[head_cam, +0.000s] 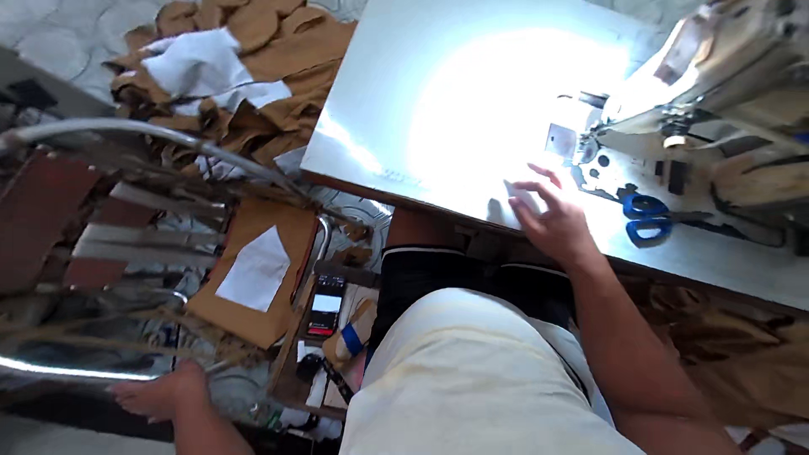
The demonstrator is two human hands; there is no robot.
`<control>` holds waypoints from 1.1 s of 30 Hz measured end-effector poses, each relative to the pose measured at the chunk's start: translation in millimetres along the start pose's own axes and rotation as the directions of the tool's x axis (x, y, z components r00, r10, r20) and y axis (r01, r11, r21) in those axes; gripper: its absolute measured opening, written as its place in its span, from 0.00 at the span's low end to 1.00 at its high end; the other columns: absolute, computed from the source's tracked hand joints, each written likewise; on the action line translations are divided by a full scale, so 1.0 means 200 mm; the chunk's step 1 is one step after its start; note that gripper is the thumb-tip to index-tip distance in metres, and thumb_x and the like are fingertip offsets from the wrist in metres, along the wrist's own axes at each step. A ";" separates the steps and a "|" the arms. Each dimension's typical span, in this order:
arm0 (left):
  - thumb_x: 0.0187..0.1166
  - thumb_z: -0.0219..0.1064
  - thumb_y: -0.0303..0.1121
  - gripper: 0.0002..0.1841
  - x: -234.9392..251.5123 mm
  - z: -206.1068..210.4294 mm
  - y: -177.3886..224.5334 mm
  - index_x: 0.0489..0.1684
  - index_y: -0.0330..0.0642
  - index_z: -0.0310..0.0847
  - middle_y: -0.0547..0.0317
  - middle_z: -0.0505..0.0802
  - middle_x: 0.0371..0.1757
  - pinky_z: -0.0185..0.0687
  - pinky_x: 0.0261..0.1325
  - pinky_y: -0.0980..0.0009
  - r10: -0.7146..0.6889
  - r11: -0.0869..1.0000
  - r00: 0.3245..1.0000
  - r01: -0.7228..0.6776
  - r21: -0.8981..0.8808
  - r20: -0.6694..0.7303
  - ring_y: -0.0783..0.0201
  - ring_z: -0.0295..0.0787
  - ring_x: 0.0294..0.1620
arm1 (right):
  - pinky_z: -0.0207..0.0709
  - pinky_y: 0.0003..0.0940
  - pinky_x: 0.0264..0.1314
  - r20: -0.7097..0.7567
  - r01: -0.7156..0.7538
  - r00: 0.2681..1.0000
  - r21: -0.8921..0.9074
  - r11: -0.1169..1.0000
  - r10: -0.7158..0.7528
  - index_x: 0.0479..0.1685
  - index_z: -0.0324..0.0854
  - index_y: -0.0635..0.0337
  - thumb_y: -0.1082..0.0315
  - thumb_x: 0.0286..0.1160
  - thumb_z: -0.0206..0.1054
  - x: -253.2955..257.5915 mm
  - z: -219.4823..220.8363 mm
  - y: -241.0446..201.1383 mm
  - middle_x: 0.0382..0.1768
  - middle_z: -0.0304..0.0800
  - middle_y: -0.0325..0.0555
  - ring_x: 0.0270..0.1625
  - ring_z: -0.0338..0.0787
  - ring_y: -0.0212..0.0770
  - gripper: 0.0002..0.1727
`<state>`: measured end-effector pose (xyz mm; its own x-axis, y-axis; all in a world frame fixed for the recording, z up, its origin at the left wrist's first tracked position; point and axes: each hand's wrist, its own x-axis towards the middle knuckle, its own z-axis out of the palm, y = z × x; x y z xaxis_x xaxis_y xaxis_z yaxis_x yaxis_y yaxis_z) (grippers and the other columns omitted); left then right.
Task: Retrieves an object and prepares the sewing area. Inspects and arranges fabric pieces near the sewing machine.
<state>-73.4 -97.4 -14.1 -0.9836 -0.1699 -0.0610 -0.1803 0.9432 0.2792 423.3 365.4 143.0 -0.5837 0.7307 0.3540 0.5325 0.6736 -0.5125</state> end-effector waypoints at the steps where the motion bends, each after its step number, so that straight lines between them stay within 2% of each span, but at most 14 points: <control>1: 0.73 0.72 0.49 0.55 -0.01 -0.01 0.07 0.95 0.30 0.38 0.30 0.59 0.91 0.60 0.90 0.52 0.064 0.998 0.997 -0.064 -0.017 -0.045 0.42 0.57 0.93 | 0.74 0.47 0.81 -0.064 -0.043 0.997 -0.039 0.998 0.041 0.58 0.90 0.57 0.56 0.80 0.68 -0.05 -0.08 0.06 0.74 0.82 0.59 0.79 0.79 0.51 0.17; 5: 0.79 0.69 0.45 0.47 -0.13 -0.12 0.56 0.92 0.25 0.47 0.26 0.61 0.90 0.50 0.94 0.58 0.407 0.870 0.910 -0.413 -0.269 -0.081 0.42 0.55 0.93 | 0.67 0.56 0.83 -0.183 -0.366 0.926 -0.223 0.904 0.329 0.65 0.87 0.57 0.51 0.79 0.67 -0.26 -0.38 0.29 0.78 0.78 0.60 0.82 0.74 0.58 0.24; 6: 0.81 0.68 0.43 0.45 -0.19 -0.16 0.72 0.91 0.23 0.48 0.24 0.62 0.89 0.51 0.94 0.56 0.501 0.805 0.863 -0.493 -0.332 -0.067 0.40 0.56 0.93 | 0.66 0.58 0.84 -0.192 -0.420 0.904 -0.241 0.875 0.381 0.68 0.85 0.58 0.49 0.79 0.66 -0.32 -0.43 0.35 0.79 0.77 0.61 0.83 0.73 0.59 0.27; 8: 0.84 0.65 0.45 0.43 -0.33 -0.21 1.04 0.90 0.24 0.49 0.22 0.65 0.87 0.62 0.89 0.53 0.683 0.651 0.729 -0.633 -0.418 -0.039 0.38 0.64 0.88 | 0.66 0.59 0.84 -0.204 -0.493 0.868 -0.236 0.838 0.453 0.72 0.82 0.60 0.44 0.80 0.65 -0.44 -0.50 0.45 0.79 0.76 0.63 0.83 0.73 0.61 0.32; 9: 0.85 0.63 0.46 0.41 -0.42 -0.22 1.19 0.90 0.25 0.51 0.24 0.68 0.85 0.67 0.86 0.54 0.766 0.570 0.642 -0.694 -0.440 -0.022 0.39 0.69 0.85 | 0.66 0.60 0.83 -0.203 -0.515 0.855 -0.220 0.829 0.477 0.73 0.81 0.61 0.42 0.80 0.64 -0.49 -0.53 0.50 0.79 0.75 0.63 0.83 0.73 0.61 0.34; 11: 0.88 0.59 0.46 0.37 -0.67 -0.22 1.48 0.88 0.26 0.56 0.25 0.73 0.82 0.72 0.83 0.51 0.910 0.376 0.414 -0.825 -0.422 0.004 0.39 0.75 0.81 | 0.66 0.61 0.83 -0.199 -0.530 0.845 -0.191 0.826 0.496 0.72 0.81 0.63 0.42 0.81 0.62 -0.57 -0.57 0.56 0.81 0.74 0.62 0.82 0.74 0.62 0.34; 13: 0.88 0.58 0.47 0.34 -0.95 -0.21 1.73 0.86 0.31 0.63 0.28 0.77 0.80 0.71 0.82 0.43 0.985 0.169 0.172 -0.912 -0.374 0.025 0.38 0.76 0.81 | 0.66 0.62 0.83 -0.230 -0.547 0.831 -0.171 0.819 0.507 0.70 0.82 0.63 0.42 0.82 0.62 -0.60 -0.60 0.62 0.80 0.74 0.62 0.82 0.74 0.62 0.33; 16: 0.88 0.59 0.48 0.30 -1.39 -0.17 2.04 0.82 0.38 0.72 0.42 0.77 0.84 0.64 0.86 0.42 0.982 -0.092 -0.147 -0.922 -0.377 0.119 0.45 0.70 0.86 | 0.66 0.62 0.83 -0.300 -0.594 0.787 -0.131 0.794 0.539 0.70 0.83 0.61 0.43 0.80 0.65 -0.61 -0.62 0.69 0.79 0.76 0.62 0.82 0.74 0.61 0.32; 19: 0.86 0.57 0.51 0.30 -1.77 -0.07 2.25 0.81 0.42 0.74 0.49 0.76 0.85 0.59 0.88 0.43 0.918 -0.259 -0.350 -0.885 -0.386 0.185 0.49 0.68 0.88 | 0.68 0.63 0.81 -0.349 -0.630 0.752 -0.128 0.766 0.559 0.69 0.84 0.59 0.42 0.80 0.65 -0.60 -0.62 0.71 0.78 0.77 0.61 0.81 0.75 0.61 0.31; 22: 0.88 0.51 0.60 0.31 -2.02 0.04 2.38 0.85 0.57 0.73 0.63 0.76 0.87 0.55 0.90 0.44 0.885 -0.329 -0.422 -0.864 -0.381 0.195 0.58 0.65 0.90 | 0.71 0.59 0.80 -0.410 -0.635 0.733 -0.128 0.762 0.542 0.66 0.87 0.55 0.41 0.77 0.67 -0.60 -0.59 0.73 0.77 0.80 0.57 0.79 0.79 0.57 0.30; 23: 0.89 0.50 0.60 0.30 -2.07 0.07 2.41 0.85 0.59 0.74 0.63 0.77 0.86 0.54 0.90 0.42 0.883 -0.345 -0.434 -0.859 -0.377 0.180 0.57 0.66 0.89 | 0.72 0.56 0.80 -0.429 -0.636 0.725 -0.117 0.762 0.539 0.64 0.88 0.54 0.41 0.76 0.68 -0.60 -0.59 0.73 0.76 0.81 0.55 0.78 0.80 0.54 0.29; 25: 0.89 0.54 0.56 0.28 -2.11 0.10 2.44 0.80 0.53 0.79 0.55 0.82 0.81 0.60 0.86 0.38 0.881 -0.380 -0.458 -0.836 -0.397 0.122 0.51 0.71 0.86 | 0.71 0.53 0.81 -0.451 -0.635 0.710 -0.081 0.768 0.540 0.62 0.89 0.54 0.42 0.75 0.69 -0.59 -0.59 0.72 0.74 0.82 0.54 0.78 0.80 0.52 0.28; 29: 0.88 0.63 0.46 0.24 -2.10 0.12 2.41 0.72 0.38 0.83 0.41 0.86 0.76 0.67 0.86 0.47 0.889 -0.379 -0.454 -0.801 -0.463 0.058 0.47 0.78 0.82 | 0.73 0.47 0.80 -0.505 -0.597 0.706 -0.047 0.801 0.497 0.58 0.91 0.54 0.46 0.76 0.70 -0.61 -0.59 0.73 0.71 0.86 0.51 0.77 0.82 0.48 0.23; 33: 0.88 0.63 0.46 0.24 -2.12 0.10 2.39 0.69 0.36 0.85 0.40 0.88 0.72 0.70 0.83 0.52 0.917 -0.332 -0.392 -0.850 -0.409 0.071 0.49 0.82 0.78 | 0.78 0.49 0.74 -0.700 -0.416 0.650 -0.004 0.909 0.295 0.52 0.93 0.61 0.61 0.76 0.70 -0.70 -0.59 0.70 0.60 0.92 0.54 0.70 0.86 0.51 0.15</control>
<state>257.8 431.1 125.4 0.2208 0.9520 0.2122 0.8918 -0.2851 0.3513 651.9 369.5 113.9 0.2064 0.7512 0.6270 0.7293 0.3091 -0.6104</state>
